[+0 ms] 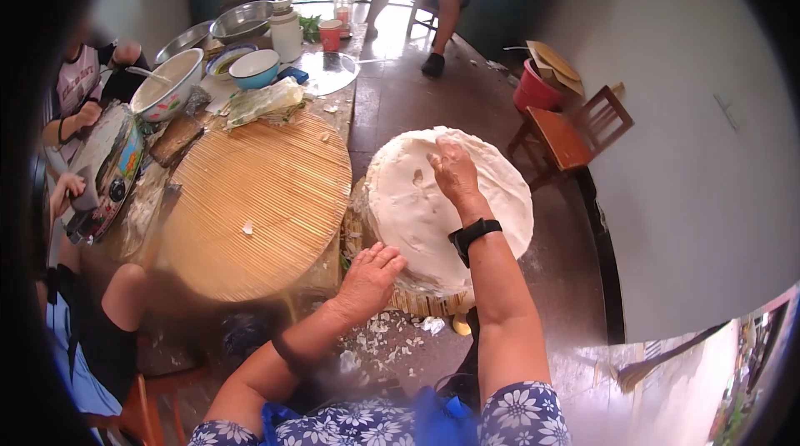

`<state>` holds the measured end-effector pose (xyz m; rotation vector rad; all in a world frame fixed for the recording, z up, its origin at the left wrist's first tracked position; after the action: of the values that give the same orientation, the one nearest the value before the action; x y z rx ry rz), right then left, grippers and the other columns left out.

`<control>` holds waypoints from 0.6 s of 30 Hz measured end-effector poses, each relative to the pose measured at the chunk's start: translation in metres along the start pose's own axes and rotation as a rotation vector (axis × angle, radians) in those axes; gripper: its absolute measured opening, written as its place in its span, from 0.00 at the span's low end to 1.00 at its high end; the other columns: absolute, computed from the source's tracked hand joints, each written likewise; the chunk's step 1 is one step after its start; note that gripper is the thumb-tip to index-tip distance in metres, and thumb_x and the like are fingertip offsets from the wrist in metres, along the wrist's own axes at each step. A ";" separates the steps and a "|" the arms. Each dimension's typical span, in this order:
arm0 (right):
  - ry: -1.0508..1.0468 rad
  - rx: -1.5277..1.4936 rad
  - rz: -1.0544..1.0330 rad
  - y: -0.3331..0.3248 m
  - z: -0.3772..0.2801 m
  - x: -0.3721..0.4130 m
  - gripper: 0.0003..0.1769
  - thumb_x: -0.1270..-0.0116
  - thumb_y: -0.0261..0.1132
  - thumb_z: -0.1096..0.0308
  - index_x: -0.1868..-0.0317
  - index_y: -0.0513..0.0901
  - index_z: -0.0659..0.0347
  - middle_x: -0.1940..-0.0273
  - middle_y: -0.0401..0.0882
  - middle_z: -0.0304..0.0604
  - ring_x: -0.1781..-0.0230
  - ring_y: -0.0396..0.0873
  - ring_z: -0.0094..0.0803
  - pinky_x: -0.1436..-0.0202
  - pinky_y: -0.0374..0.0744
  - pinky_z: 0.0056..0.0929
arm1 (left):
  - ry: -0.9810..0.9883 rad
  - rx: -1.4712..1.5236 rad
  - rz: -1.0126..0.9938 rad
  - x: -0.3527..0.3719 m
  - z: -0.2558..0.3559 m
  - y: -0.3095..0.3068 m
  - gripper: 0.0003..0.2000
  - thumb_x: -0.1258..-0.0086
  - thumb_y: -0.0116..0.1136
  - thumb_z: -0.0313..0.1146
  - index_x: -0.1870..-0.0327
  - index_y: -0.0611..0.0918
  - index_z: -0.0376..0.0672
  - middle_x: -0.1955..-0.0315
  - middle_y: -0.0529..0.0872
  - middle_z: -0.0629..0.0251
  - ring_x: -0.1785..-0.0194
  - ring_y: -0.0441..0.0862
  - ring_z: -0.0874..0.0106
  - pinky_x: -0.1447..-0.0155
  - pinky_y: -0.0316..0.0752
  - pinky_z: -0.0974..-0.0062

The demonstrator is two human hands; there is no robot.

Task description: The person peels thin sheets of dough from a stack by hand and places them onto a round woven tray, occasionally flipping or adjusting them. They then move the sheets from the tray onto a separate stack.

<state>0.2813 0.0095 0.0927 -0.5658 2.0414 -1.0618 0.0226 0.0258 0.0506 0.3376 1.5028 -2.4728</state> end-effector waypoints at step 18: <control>0.890 -0.823 0.344 -0.099 0.192 0.189 0.29 0.33 0.58 0.47 0.40 0.75 0.59 0.48 0.76 0.38 0.55 0.70 0.29 0.54 0.70 0.27 | -0.486 0.720 0.296 -0.152 -0.076 -0.038 0.28 0.33 0.53 0.39 0.35 0.66 0.33 0.37 0.69 0.47 0.35 0.69 0.59 0.33 0.63 0.68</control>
<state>0.3190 -0.2670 0.0242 -0.0729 3.2278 -0.1946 0.1608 0.1221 0.0957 0.0487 0.3272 -2.5049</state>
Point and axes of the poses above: each hand's wrist, its own x-axis away from the middle knuckle, its own y-axis out of the palm, z = x × y, the point moved 7 cm from there along -x, towards the middle knuckle
